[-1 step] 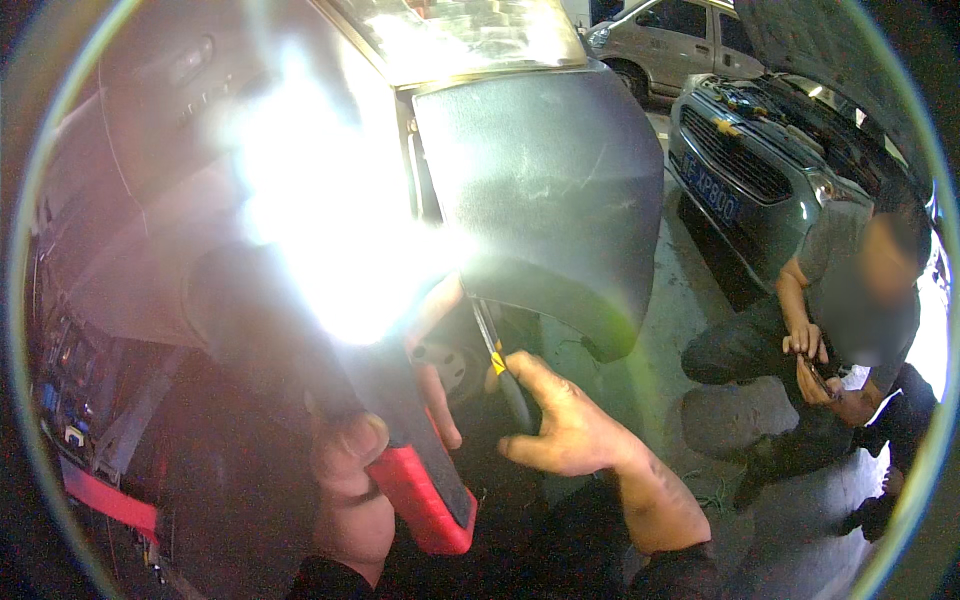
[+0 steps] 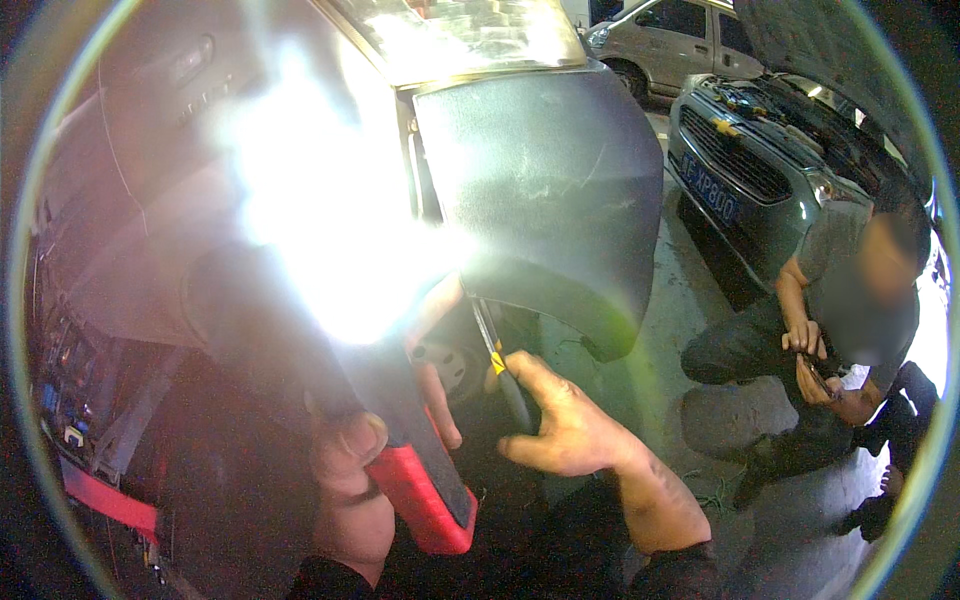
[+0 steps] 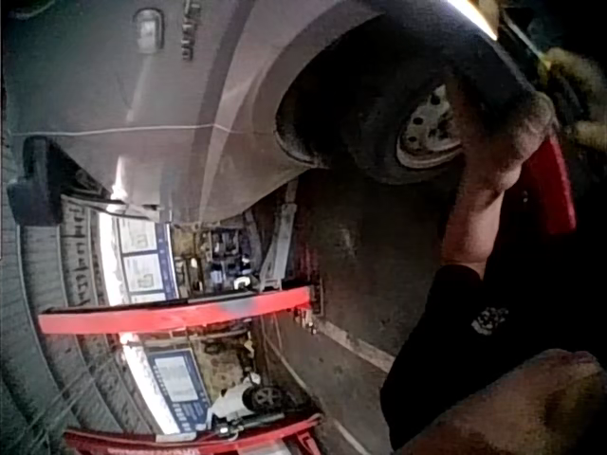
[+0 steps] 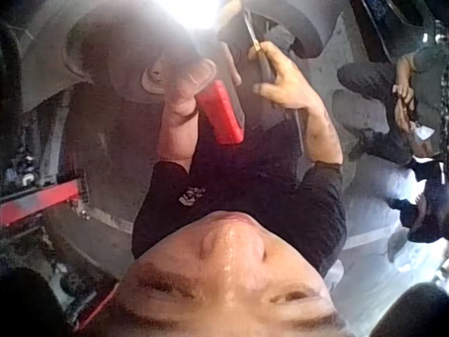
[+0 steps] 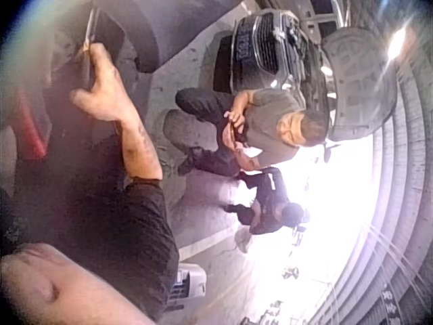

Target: The person works on a car's front bumper area, using a wrench to loosen bolts, pliers to remove fasteners, and a flashlight to illuminate the wheel well. They repeatedly adjust and reattach the bumper cover while using various hand tools.

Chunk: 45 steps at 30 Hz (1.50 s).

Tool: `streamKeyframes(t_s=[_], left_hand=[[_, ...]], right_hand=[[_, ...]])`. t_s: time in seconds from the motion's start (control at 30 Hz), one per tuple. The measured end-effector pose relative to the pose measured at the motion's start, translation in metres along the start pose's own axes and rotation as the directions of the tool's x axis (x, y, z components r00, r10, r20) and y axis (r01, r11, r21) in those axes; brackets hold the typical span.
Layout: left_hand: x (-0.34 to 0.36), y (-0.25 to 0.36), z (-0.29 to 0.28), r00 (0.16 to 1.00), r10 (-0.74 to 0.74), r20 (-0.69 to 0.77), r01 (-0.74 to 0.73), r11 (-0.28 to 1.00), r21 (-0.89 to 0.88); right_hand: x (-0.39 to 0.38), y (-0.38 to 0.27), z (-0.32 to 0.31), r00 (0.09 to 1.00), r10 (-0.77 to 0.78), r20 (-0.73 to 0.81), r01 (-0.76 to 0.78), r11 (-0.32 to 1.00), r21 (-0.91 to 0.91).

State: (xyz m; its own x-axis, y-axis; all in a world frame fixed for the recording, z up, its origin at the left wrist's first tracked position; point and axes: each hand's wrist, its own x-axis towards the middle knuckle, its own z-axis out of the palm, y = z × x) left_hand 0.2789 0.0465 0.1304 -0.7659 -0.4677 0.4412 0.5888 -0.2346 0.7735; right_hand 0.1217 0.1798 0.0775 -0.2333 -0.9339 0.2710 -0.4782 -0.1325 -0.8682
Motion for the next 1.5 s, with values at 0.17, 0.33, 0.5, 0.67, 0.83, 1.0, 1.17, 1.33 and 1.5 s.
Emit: streamKeyframes(t_s=[0.17, 0.33, 0.5, 0.67, 0.83, 1.0, 1.17, 1.33, 1.5], left_hand=[[-0.002, -0.001, -0.005, 0.997, -0.016, 0.072, 0.014, 0.999, 0.035], [-0.002, -0.003, -0.013, 0.998, 0.019, 0.061, -0.018, 1.0, -0.017], [0.003, -0.001, -0.017, 0.995, 0.012, 0.098, -0.008, 0.999, -0.041], [-0.001, -0.004, -0.003, 0.996, 0.085, -0.001, -0.084, 0.991, 0.1], [0.002, -0.004, -0.002, 0.993, 0.118, 0.002, -0.118, 0.985, 0.127], [0.006, 0.0, -0.015, 0.997, 0.01, 0.074, -0.02, 0.991, 0.131], [0.001, 0.001, -0.016, 0.996, -0.068, 0.063, 0.066, 0.997, 0.03], [0.008, 0.003, -0.023, 0.986, -0.106, 0.132, 0.098, 0.993, 0.065], [0.009, 0.001, -0.029, 0.989, -0.11, 0.098, 0.089, 0.976, 0.201]], right_hand=[[-0.006, -0.009, 0.004, 0.988, 0.156, 0.001, -0.155, 0.988, -0.015], [-0.004, -0.02, 0.005, 0.984, 0.175, 0.018, -0.173, 0.982, -0.074], [-0.003, -0.031, -0.005, 0.986, 0.157, 0.054, -0.149, 0.981, -0.124], [-0.005, -0.036, -0.006, 0.947, 0.309, 0.09, -0.291, 0.941, -0.172], [-0.004, -0.026, 0.004, 0.982, 0.182, 0.053, -0.164, 0.957, -0.24], [0.001, -0.01, 0.014, 0.982, 0.181, 0.054, -0.165, 0.961, -0.223], [-0.004, -0.017, 0.017, 0.985, 0.166, 0.04, -0.154, 0.965, -0.213], [-0.006, -0.038, 0.008, 0.919, 0.375, 0.123, -0.347, 0.916, -0.203], [0.001, -0.05, 0.008, 0.925, 0.354, 0.139, -0.332, 0.93, -0.16]])
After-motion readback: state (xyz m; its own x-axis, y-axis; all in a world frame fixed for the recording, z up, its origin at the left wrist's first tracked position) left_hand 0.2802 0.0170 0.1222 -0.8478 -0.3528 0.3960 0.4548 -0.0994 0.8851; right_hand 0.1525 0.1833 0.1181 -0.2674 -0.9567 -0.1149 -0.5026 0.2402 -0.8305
